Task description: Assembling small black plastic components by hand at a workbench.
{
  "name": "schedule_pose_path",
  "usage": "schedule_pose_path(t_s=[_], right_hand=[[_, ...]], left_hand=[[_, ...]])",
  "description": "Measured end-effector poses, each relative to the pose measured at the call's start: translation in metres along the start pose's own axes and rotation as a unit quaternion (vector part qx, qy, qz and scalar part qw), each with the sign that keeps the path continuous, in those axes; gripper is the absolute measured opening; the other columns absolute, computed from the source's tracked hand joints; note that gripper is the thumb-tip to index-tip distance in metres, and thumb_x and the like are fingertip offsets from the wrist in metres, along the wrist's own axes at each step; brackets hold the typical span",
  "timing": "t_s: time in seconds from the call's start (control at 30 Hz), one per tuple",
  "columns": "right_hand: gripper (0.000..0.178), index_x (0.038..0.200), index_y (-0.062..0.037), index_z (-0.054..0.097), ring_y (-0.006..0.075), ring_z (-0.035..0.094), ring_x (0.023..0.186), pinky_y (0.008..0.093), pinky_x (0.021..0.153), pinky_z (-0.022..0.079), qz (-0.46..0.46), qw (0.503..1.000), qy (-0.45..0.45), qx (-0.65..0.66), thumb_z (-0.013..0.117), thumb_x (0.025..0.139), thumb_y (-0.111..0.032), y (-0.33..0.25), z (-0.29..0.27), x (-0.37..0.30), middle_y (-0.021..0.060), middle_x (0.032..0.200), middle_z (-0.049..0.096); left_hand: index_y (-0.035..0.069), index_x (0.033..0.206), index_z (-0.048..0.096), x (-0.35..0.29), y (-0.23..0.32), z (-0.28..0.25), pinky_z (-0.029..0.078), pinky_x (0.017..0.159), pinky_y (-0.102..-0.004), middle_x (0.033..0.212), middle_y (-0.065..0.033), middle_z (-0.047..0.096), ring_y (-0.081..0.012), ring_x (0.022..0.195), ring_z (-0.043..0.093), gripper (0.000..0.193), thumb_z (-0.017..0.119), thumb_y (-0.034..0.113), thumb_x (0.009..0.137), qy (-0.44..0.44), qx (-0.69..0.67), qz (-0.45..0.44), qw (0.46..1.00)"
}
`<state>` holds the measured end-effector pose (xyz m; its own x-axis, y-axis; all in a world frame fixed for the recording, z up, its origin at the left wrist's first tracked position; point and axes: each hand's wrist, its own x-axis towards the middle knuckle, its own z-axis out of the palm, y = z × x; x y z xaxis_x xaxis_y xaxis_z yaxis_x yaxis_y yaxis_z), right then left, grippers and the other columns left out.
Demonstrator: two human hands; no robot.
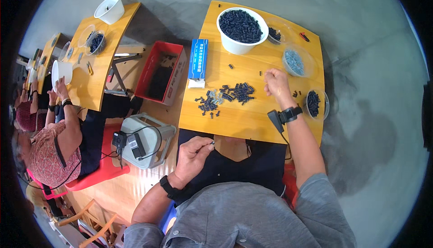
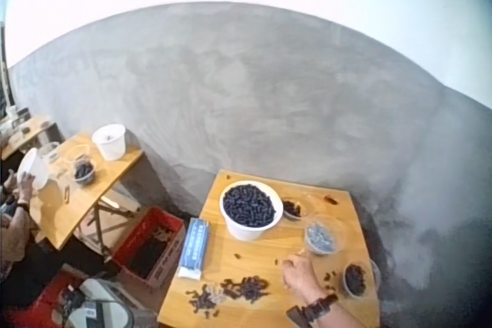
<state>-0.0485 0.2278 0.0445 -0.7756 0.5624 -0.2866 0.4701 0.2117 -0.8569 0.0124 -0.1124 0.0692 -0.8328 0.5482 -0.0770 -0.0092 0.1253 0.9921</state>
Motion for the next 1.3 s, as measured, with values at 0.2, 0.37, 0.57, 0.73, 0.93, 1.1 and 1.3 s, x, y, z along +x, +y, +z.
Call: schedule_pose_path(t_s=[0.2,0.37,0.57,0.73,0.93,1.1,1.3], right_hand=[[0.018,0.087,0.0028,0.061,0.0135,0.055,0.044,0.0283,0.041,0.044,-0.034,0.998,-0.05,-0.007,0.052,0.089,-0.012,0.025,0.018,-0.058,0.0052,0.06,0.056],[0.016,0.088,0.0023,0.062,0.016,0.059,0.05,0.0291,0.049,0.046,-0.019,0.995,-0.093,0.011,0.055,0.087,-0.012,0.057,0.033,-0.102,0.0091,0.065,0.061],[0.015,0.086,0.0001,0.064,0.0299,0.065,0.07,0.0361,0.064,0.05,-0.135,0.988,-0.012,-0.08,0.059,0.083,-0.013,0.064,0.044,-0.123,0.0188,0.076,0.065],[0.013,0.083,-0.0025,0.064,0.031,0.064,0.068,0.0367,0.063,0.049,-0.159,0.981,0.024,-0.11,0.059,0.081,-0.014,0.062,0.047,-0.12,0.0188,0.074,0.064],[0.012,0.081,-0.0022,0.064,0.0307,0.064,0.065,0.0362,0.06,0.049,-0.181,0.977,0.047,-0.105,0.06,0.08,-0.013,0.068,0.049,-0.123,0.0182,0.071,0.063],[0.01,0.081,-0.0011,0.063,0.0273,0.063,0.062,0.0338,0.058,0.049,-0.189,0.977,0.029,-0.097,0.06,0.08,-0.011,0.076,0.045,-0.115,0.0172,0.07,0.063],[0.009,0.082,0.0004,0.063,0.0197,0.059,0.058,0.031,0.058,0.047,-0.169,0.983,-0.004,-0.076,0.058,0.08,-0.007,0.039,0.037,-0.096,0.0153,0.066,0.06]], left_hand=[[-0.004,0.09,0.065,-0.007,-0.012,0.018,0.047,0.066,-0.0261,0.08,-0.009,0.063,-0.0146,0.073,0.06,0.009,0.065,0.0,0.082,-0.046,0.032,-0.007,0.998],[-0.004,0.091,0.065,-0.016,-0.02,0.021,0.047,0.066,-0.0261,0.079,-0.0091,0.064,-0.0145,0.074,0.06,0.01,0.065,0.001,0.082,-0.061,0.046,-0.04,0.996],[-0.003,0.09,0.065,-0.02,-0.017,0.018,0.047,0.068,-0.025,0.081,-0.0077,0.065,-0.0132,0.075,0.061,0.01,0.065,0.002,0.082,-0.035,0.031,-0.056,0.997],[-0.003,0.091,0.066,-0.025,-0.015,0.029,0.048,0.069,-0.0248,0.081,-0.007,0.065,-0.0123,0.076,0.061,0.009,0.064,0.002,0.083,-0.041,0.013,-0.039,0.998],[-0.003,0.094,0.067,-0.035,-0.049,0.028,0.049,0.069,-0.0248,0.083,-0.0074,0.067,-0.0115,0.076,0.062,0.015,0.065,0.008,0.084,-0.07,0.088,-0.077,0.991],[-0.004,0.095,0.067,-0.03,-0.063,0.012,0.051,0.069,-0.0242,0.082,-0.0083,0.068,-0.0112,0.076,0.063,0.017,0.065,0.008,0.083,-0.11,-0.006,-0.2,0.974],[-0.003,0.093,0.066,-0.028,-0.07,0.006,0.051,0.072,-0.0244,0.083,-0.0058,0.067,-0.0105,0.076,0.062,0.012,0.061,0.006,0.087,-0.113,-0.12,-0.213,0.963]])
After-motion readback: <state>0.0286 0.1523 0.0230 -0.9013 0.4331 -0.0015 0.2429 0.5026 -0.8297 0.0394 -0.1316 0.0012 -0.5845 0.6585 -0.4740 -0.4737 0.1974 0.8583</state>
